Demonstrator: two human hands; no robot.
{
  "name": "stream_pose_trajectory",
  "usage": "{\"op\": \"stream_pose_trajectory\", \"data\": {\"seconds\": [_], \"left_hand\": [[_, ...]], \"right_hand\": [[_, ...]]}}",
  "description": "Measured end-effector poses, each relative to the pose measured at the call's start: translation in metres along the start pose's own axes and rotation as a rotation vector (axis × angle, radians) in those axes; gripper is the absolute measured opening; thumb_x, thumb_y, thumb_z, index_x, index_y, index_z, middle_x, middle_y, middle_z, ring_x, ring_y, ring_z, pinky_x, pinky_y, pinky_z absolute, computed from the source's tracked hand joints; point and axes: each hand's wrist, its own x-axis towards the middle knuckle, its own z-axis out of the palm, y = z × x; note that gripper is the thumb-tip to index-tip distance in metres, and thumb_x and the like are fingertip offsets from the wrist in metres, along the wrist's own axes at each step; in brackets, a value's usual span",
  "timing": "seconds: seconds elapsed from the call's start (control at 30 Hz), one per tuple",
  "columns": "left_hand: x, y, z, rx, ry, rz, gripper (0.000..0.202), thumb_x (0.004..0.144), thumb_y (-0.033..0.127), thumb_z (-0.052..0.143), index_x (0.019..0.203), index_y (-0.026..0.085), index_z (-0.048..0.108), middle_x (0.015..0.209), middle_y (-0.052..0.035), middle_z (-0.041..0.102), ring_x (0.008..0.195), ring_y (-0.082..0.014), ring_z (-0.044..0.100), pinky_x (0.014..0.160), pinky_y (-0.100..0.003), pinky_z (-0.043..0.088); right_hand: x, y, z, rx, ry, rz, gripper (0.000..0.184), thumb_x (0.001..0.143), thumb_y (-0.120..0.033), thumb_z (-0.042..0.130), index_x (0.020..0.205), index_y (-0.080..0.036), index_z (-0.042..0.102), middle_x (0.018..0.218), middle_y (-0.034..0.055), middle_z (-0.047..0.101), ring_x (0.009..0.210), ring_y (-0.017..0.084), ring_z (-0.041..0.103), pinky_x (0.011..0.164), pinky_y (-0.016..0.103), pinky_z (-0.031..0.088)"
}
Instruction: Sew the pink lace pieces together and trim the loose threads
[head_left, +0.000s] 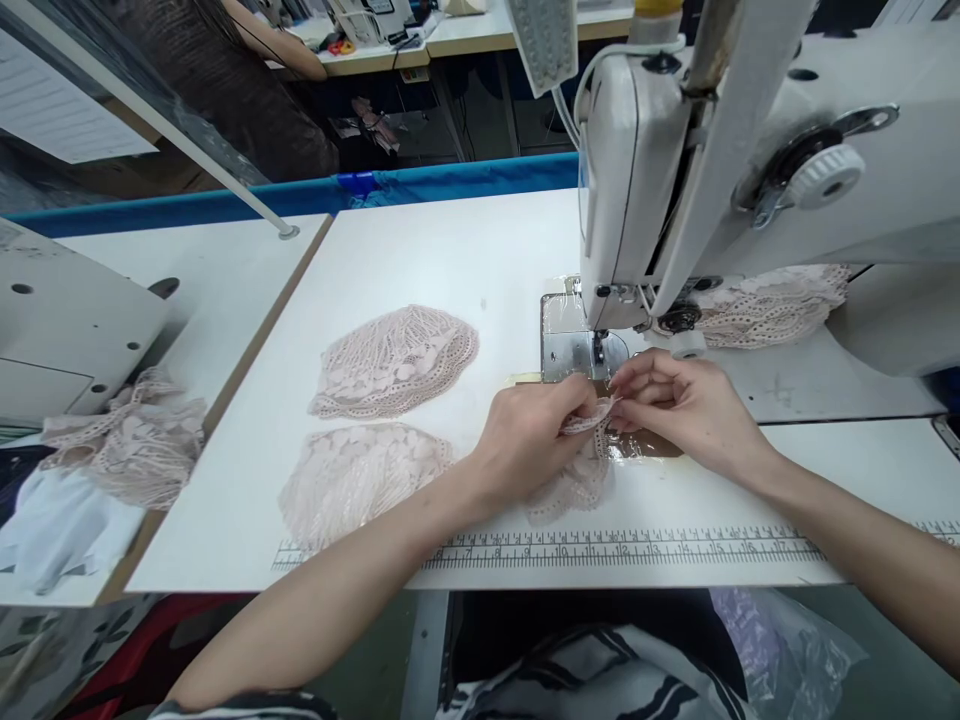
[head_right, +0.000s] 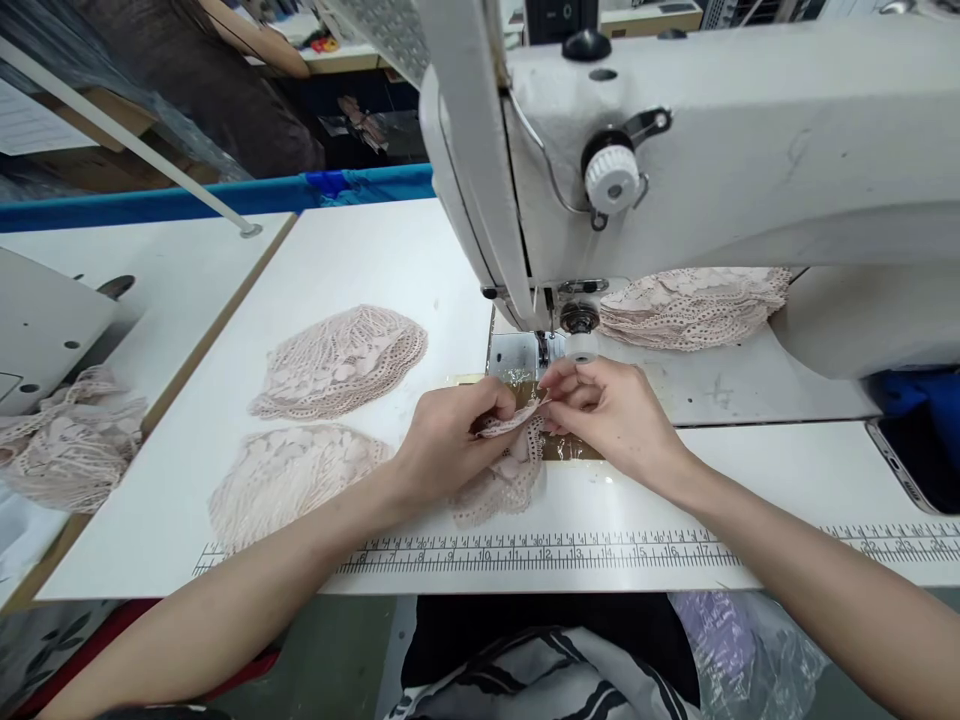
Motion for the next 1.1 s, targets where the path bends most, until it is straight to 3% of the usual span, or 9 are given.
{"op": "stream_pose_trajectory", "data": {"seconds": [0.1, 0.23, 0.5, 0.67, 0.9, 1.0, 1.1], "left_hand": [[-0.0017, -0.0031, 0.0008, 0.051, 0.058, 0.124, 0.02, 0.088, 0.012, 0.053, 0.072, 0.018, 0.044, 0.055, 0.0078, 0.054, 0.046, -0.005, 0.046, 0.048, -0.016, 0.036], [0.0001, -0.0039, 0.0, 0.05, 0.127, 0.169, 0.023, 0.086, 0.009, 0.055, 0.071, 0.019, 0.041, 0.052, 0.0091, 0.05, 0.044, -0.0044, 0.042, 0.046, -0.016, 0.034], [0.0015, -0.0036, -0.0017, 0.086, 0.179, 0.216, 0.023, 0.087, 0.011, 0.053, 0.07, 0.02, 0.041, 0.052, 0.0087, 0.047, 0.044, -0.005, 0.037, 0.045, -0.016, 0.032], [0.0003, -0.004, -0.0016, 0.083, 0.172, 0.213, 0.022, 0.087, 0.013, 0.054, 0.071, 0.02, 0.042, 0.053, 0.0082, 0.047, 0.044, -0.0057, 0.036, 0.045, -0.017, 0.032], [-0.0006, -0.0034, -0.0017, 0.075, 0.166, 0.21, 0.023, 0.088, 0.014, 0.055, 0.07, 0.019, 0.042, 0.053, 0.0079, 0.049, 0.044, -0.0057, 0.038, 0.044, -0.017, 0.033], [-0.0011, -0.0031, -0.0033, 0.045, 0.166, 0.21, 0.02, 0.088, 0.015, 0.057, 0.072, 0.018, 0.046, 0.055, 0.0062, 0.055, 0.045, -0.006, 0.045, 0.045, -0.016, 0.039], [-0.0019, -0.0019, -0.0051, -0.011, 0.132, 0.179, 0.006, 0.088, 0.014, 0.058, 0.093, 0.015, 0.056, 0.074, 0.0, 0.07, 0.06, -0.0094, 0.063, 0.055, -0.019, 0.052]], "right_hand": [[-0.0027, 0.0047, 0.0015, -0.093, 0.036, -0.213, 0.012, 0.078, -0.02, 0.07, 0.09, -0.022, 0.067, 0.083, 0.0002, 0.071, 0.073, 0.015, 0.07, 0.066, 0.026, 0.06], [-0.0054, 0.0072, 0.0028, -0.235, 0.056, -0.458, 0.014, 0.084, -0.014, 0.062, 0.092, -0.023, 0.068, 0.085, -0.0007, 0.069, 0.074, 0.012, 0.067, 0.067, 0.025, 0.059], [-0.0067, 0.0047, 0.0027, -0.311, 0.036, -0.549, 0.012, 0.085, -0.012, 0.059, 0.089, -0.021, 0.064, 0.082, -0.0004, 0.067, 0.071, 0.012, 0.065, 0.062, 0.024, 0.057], [-0.0069, 0.0055, 0.0014, -0.324, -0.002, -0.653, 0.012, 0.087, -0.011, 0.058, 0.094, -0.02, 0.061, 0.083, 0.001, 0.066, 0.073, 0.012, 0.064, 0.063, 0.024, 0.056], [-0.0067, 0.0095, 0.0001, -0.484, 0.043, -0.862, 0.019, 0.088, -0.009, 0.059, 0.103, -0.021, 0.06, 0.085, 0.0018, 0.068, 0.073, 0.012, 0.065, 0.062, 0.024, 0.055], [-0.0071, 0.0106, -0.0002, -0.542, 0.079, -0.942, 0.021, 0.087, -0.007, 0.06, 0.103, -0.02, 0.06, 0.083, 0.0024, 0.069, 0.073, 0.012, 0.066, 0.063, 0.023, 0.057], [-0.0076, 0.0102, -0.0027, -0.654, 0.153, -1.097, 0.023, 0.083, -0.004, 0.063, 0.101, -0.018, 0.062, 0.079, 0.0029, 0.069, 0.07, 0.013, 0.066, 0.06, 0.023, 0.057]]}}
